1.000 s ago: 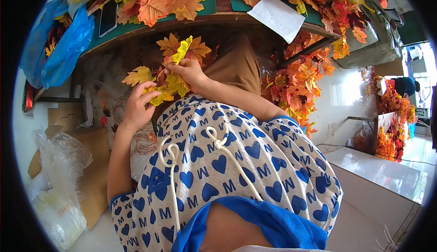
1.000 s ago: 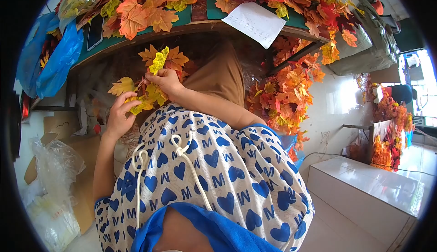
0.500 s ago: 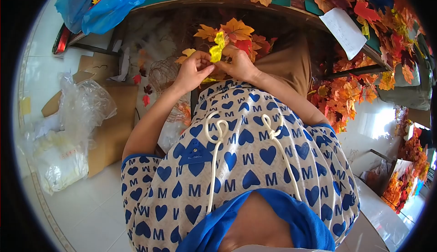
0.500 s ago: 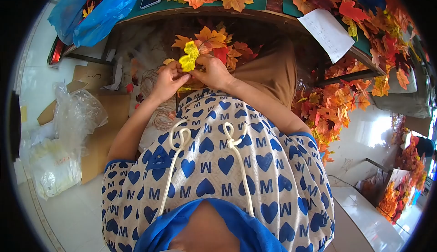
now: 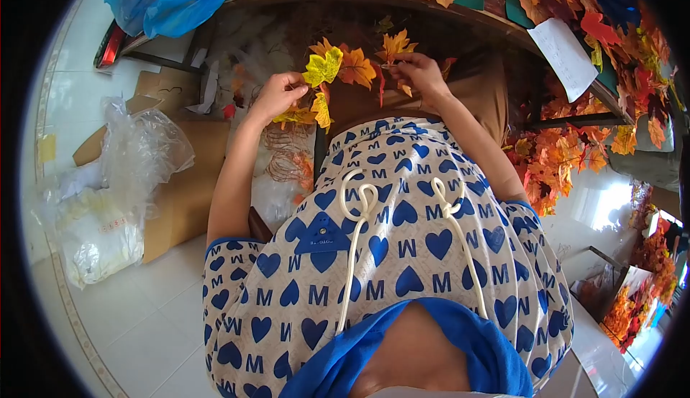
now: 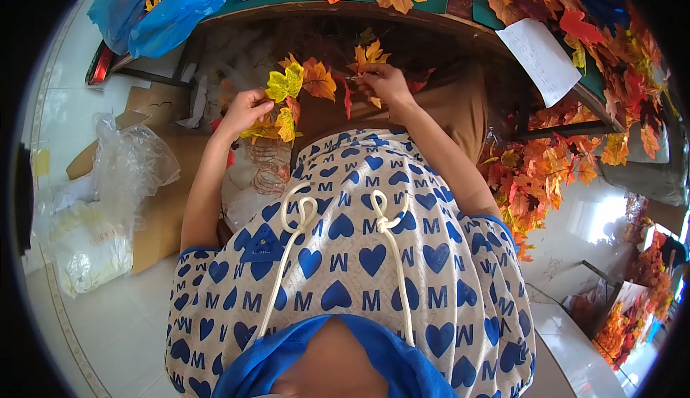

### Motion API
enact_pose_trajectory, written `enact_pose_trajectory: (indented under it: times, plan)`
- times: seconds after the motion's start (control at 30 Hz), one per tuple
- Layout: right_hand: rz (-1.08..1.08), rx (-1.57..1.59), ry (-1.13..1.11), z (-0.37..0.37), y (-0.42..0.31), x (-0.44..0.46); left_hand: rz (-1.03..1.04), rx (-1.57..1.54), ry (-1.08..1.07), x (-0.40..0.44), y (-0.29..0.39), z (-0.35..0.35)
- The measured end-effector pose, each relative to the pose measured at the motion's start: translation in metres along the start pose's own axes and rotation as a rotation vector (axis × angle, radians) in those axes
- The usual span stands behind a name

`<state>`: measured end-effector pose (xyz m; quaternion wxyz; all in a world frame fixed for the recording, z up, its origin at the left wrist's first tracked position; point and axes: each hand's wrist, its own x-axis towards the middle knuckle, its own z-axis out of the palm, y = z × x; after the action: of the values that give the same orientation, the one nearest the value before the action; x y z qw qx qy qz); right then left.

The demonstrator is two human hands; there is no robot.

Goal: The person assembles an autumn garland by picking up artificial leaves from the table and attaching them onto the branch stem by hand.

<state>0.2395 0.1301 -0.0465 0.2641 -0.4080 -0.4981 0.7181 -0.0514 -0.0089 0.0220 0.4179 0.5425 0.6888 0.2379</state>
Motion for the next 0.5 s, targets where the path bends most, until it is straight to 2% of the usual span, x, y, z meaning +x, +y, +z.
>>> enact_pose_trajectory:
  times: [0.03, 0.1, 0.17, 0.23, 0.3, 0.37, 0.47, 0.5]
  plan:
    - [0.002, 0.001, 0.001, 0.001, 0.008, 0.001, 0.007, -0.005, 0.012, 0.001, -0.001, 0.003]
    - [0.042, 0.037, -0.241, 0.008, 0.02, 0.001, 0.014, -0.011, 0.02, 0.003, -0.001, 0.005]
    - [0.103, 0.018, -0.321, 0.015, 0.003, -0.012, -0.052, -0.055, -0.035, 0.003, 0.0, 0.005]
    - [0.135, 0.025, -0.462, 0.014, 0.007, -0.009, -0.002, 0.016, -0.014, 0.002, 0.003, 0.01]
    - [0.085, 0.049, -0.427, 0.014, 0.008, -0.007, 0.051, 0.087, 0.007, 0.002, 0.005, 0.014]
    - [0.036, 0.071, -0.391, 0.016, 0.008, -0.007, 0.104, 0.056, -0.076, 0.002, 0.006, 0.016]
    - [0.103, 0.242, -0.418, 0.011, 0.014, -0.003, 0.199, 0.073, -0.115, 0.002, 0.005, 0.018]
    - [0.101, 0.303, -0.497, 0.01, 0.006, -0.008, 0.187, 0.078, -0.106, 0.002, 0.008, 0.021]
